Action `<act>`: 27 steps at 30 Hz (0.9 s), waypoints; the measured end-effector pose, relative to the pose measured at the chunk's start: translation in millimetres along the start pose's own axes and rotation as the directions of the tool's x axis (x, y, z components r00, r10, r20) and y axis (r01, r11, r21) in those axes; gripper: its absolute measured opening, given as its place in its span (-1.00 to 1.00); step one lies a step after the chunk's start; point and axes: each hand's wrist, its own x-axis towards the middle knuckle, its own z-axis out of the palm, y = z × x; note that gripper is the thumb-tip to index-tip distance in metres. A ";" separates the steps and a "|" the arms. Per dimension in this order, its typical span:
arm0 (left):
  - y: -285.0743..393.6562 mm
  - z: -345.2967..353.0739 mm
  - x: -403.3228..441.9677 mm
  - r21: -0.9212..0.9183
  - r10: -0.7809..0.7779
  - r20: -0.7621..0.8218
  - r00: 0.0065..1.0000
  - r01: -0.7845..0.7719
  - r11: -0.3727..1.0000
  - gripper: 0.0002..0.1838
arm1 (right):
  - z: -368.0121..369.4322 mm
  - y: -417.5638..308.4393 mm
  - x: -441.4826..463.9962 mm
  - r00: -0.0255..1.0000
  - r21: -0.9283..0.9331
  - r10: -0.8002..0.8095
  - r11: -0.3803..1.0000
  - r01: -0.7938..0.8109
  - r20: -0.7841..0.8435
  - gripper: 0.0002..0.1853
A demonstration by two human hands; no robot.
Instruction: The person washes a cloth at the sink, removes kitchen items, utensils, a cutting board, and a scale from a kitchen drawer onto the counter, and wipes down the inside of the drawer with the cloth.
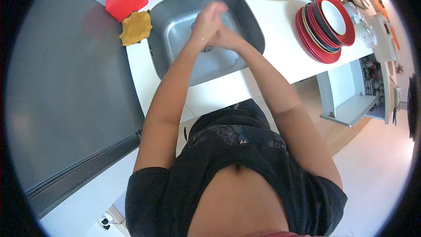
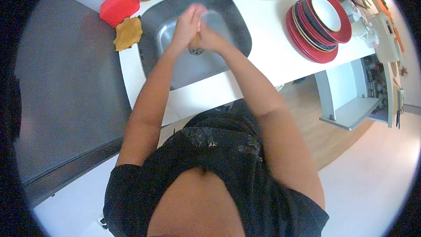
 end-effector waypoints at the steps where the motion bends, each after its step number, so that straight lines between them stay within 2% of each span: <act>1: -50.1 4.8 -21.3 0.201 -0.146 0.043 0.988 0.134 0.970 -0.81 | -12.3 12.4 -10.9 0.908 -0.386 0.217 0.920 -0.067 0.359 -0.38; 2: -86.5 2.9 -37.2 0.404 -0.290 0.058 0.955 0.243 0.882 -0.79 | -21.9 18.3 -17.3 0.663 -0.703 0.510 0.710 0.035 0.548 -0.28; 3: -97.2 1.4 -39.6 0.365 -0.347 0.022 0.938 0.315 0.876 -0.77 | -29.7 17.4 -6.9 0.680 -0.712 0.505 0.701 0.035 0.531 -0.28; 4: -90.9 -1.6 -46.9 0.319 -0.414 -0.005 0.910 0.394 0.862 -0.74 | -35.4 17.2 -1.1 0.793 -0.710 0.418 0.703 0.027 0.443 -0.37; 5: -87.0 -7.5 -52.9 0.320 -0.420 0.013 0.908 0.394 0.862 -0.74 | -34.8 17.7 -4.6 0.876 -0.700 0.333 0.714 0.007 0.348 -0.46; 6: -61.8 -18.7 -47.2 0.164 -0.426 -0.002 0.905 0.421 0.892 -0.71 | -38.8 16.1 1.6 0.966 -0.646 0.162 0.763 0.006 0.200 -0.67; 7: -35.7 -29.5 -34.8 0.002 -0.421 -0.011 0.907 0.421 0.907 -0.68 | -44.9 -12.8 9.2 0.996 -0.609 -0.053 0.789 0.083 0.067 -0.74; 8: -6.7 -38.2 -27.4 -0.067 -0.371 -0.132 0.919 0.365 0.929 -0.68 | -50.2 -46.8 14.9 0.961 -0.598 -0.261 0.786 0.159 -0.088 -0.80; 9: 14.6 -43.5 -24.6 -0.143 -0.319 -0.236 0.918 0.292 0.946 -0.67 | -54.3 -60.8 17.1 0.938 -0.531 -0.318 0.823 0.200 -0.140 -0.85; 10: 0.3 -55.4 -21.3 0.063 0.091 -0.267 0.959 -0.077 0.995 -0.69 | -51.2 -73.1 14.9 0.904 -0.518 -0.363 0.831 0.205 -0.224 -0.86; 11: 1.7 -58.5 -19.4 0.137 0.231 -0.289 0.929 -0.199 0.970 -0.71 | -47.1 -75.0 10.5 0.858 -0.507 -0.423 0.829 0.237 -0.290 -0.86; 12: 15.2 -50.8 -25.6 -0.320 -0.025 -0.408 0.912 -0.118 0.940 -0.81 | -38.7 -71.8 3.4 0.835 -0.542 -0.422 0.820 0.184 -0.354 -0.87; 13: -0.1 -52.2 -29.2 -0.174 -0.142 -0.334 0.932 0.087 0.981 -0.78 | -25.2 -49.6 -4.8 0.869 -0.493 -0.374 0.851 0.182 -0.325 -0.91; 14: -26.0 -42.8 -26.1 -0.195 -0.238 -0.148 0.960 0.207 0.959 -0.71 | 0.8 -8.5 -3.2 0.960 -0.331 0.141 0.918 -0.219 -0.243 -0.85; 15: -56.0 -32.9 -30.5 -0.034 -0.448 0.075 0.891 0.451 0.892 -0.76 | 5.2 3.9 -9.8 0.904 -0.585 0.404 0.771 -0.252 0.142 -0.73; 16: -124.5 -38.9 -44.8 0.224 -0.152 0.190 0.970 0.108 0.969 -0.78 | 15.7 27.9 -17.5 0.755 -0.754 0.518 0.655 -0.048 0.402 -0.64; 17: -130.3 -37.2 -39.1 0.266 -0.068 0.201 0.977 0.012 0.964 -0.79 | 21.8 19.0 -24.8 0.905 -0.761 0.332 0.649 -0.014 0.267 -0.65; 18: -134.3 -35.6 -33.7 0.308 0.016 0.210 0.977 -0.082 0.948 -0.79 | 10.6 -0.5 -25.0 0.967 -0.744 0.203 0.668 -0.021 0.156 -0.65; 19: -80.8 -49.1 -31.4 0.185 -0.166 0.111 0.980 0.144 0.972 -0.79 | 0.6 -18.6 -25.2 0.997 -0.726 0.067 0.688 -0.018 0.040 -0.66; 20: -46.0 -63.4 -24.6 0.086 -0.206 -0.015 0.978 0.206 0.975 -0.79 | -9.3 -51.6 -17.9 0.998 -0.651 0.023 0.757 -0.056 -0.059 -0.67; 21: -16.6 -65.6 -15.4 -0.019 -0.241 -0.149 0.959 0.240 0.970 -0.78 | -23.5 -62.2 -15.7 0.997 -0.653 0.024 0.754 -0.066 -0.073 -0.67; 23: 0.8 -73.9 -6.0 -0.229 -0.339 -0.351 0.873 0.271 0.935 -0.78 | -34.4 -69.9 -2.4 0.983 -0.527 -0.115 0.850 0.024 -0.142 -0.71; 24: -5.3 -70.9 -9.1 -0.237 -0.317 -0.300 0.900 0.252 0.938 -0.78 | -36.7 -65.1 -7.2 0.982 -0.533 -0.117 0.846 0.019 -0.150 -0.71; 25: -52.7 -71.4 -12.0 0.054 -0.210 -0.052 0.976 0.212 0.976 -0.78 | -36.2 -55.8 -17.2 0.999 -0.586 0.008 0.810 -0.031 -0.041 -0.66; 26: -99.5 -71.8 -15.1 0.324 -0.074 0.223 0.972 -0.003 0.946 -0.77 | -37.0 -50.4 -28.0 0.988 -0.634 0.142 0.770 -0.072 0.061 -0.61; 27: -144.1 -71.8 -18.0 0.418 0.057 0.457 0.887 -0.272 0.867 -0.77 | -42.6 -53.3 -50.1 0.989 -0.633 0.141 0.771 -0.077 0.052 -0.61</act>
